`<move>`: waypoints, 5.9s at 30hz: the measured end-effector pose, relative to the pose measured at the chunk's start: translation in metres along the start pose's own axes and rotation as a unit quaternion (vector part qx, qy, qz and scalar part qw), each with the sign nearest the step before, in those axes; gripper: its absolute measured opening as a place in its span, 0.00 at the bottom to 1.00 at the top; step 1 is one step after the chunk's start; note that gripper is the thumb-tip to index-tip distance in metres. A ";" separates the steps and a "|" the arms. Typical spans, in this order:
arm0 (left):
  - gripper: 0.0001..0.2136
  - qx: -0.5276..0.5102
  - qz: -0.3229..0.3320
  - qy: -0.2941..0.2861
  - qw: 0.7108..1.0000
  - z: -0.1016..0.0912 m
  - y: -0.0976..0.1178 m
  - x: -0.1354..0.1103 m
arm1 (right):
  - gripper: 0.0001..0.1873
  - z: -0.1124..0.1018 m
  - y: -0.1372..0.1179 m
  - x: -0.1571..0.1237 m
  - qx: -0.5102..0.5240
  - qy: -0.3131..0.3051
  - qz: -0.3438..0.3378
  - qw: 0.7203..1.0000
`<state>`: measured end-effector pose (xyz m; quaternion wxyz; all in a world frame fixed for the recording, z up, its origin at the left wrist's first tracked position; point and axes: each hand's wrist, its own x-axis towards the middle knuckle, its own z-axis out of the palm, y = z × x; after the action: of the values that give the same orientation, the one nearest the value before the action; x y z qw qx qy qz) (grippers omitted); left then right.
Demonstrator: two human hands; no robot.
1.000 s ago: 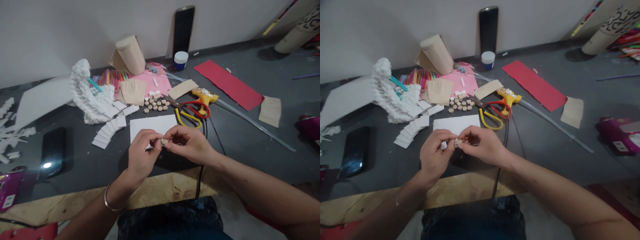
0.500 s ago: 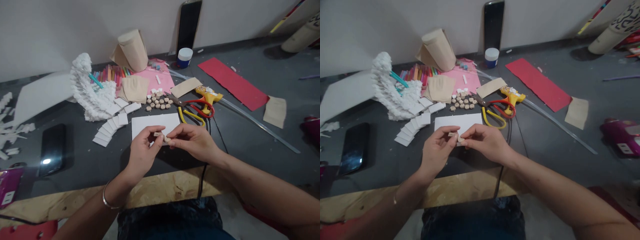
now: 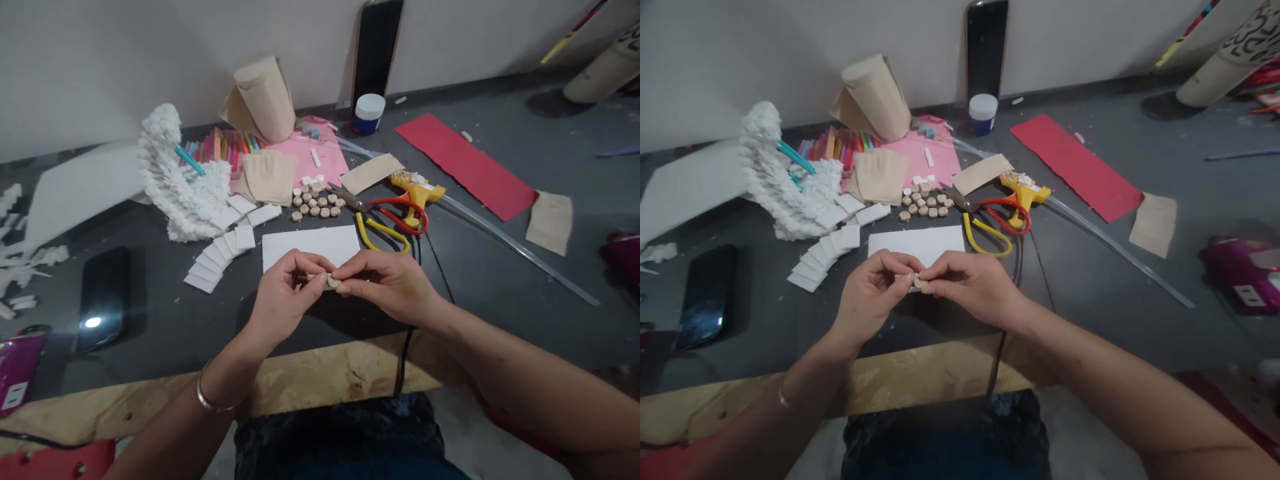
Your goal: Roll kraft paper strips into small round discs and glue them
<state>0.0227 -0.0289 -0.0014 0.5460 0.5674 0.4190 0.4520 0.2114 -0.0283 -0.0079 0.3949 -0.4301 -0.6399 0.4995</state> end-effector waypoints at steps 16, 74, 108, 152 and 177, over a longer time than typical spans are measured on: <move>0.04 0.068 0.113 0.121 0.984 0.020 -0.006 -0.011 | 0.12 0.004 -0.003 0.001 0.021 0.045 0.019 0.999; 0.02 0.157 0.123 0.066 0.978 0.010 -0.010 -0.012 | 0.11 -0.002 -0.003 -0.001 -0.009 0.004 0.011 1.000; 0.02 0.076 0.120 0.085 0.986 0.015 -0.008 -0.008 | 0.07 0.011 -0.002 -0.001 0.166 0.068 0.000 0.984; 0.03 0.137 0.057 0.009 0.989 0.001 -0.002 -0.006 | 0.09 0.001 -0.001 -0.002 0.146 -0.031 0.031 0.988; 0.02 0.115 0.087 0.014 0.989 0.005 -0.006 -0.008 | 0.13 -0.007 -0.005 0.005 0.202 -0.144 0.092 0.964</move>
<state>0.0259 -0.0377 -0.0080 0.4301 0.6543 0.4248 0.4543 0.2154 -0.0227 -0.0015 0.3293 -0.3223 -0.5334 0.7093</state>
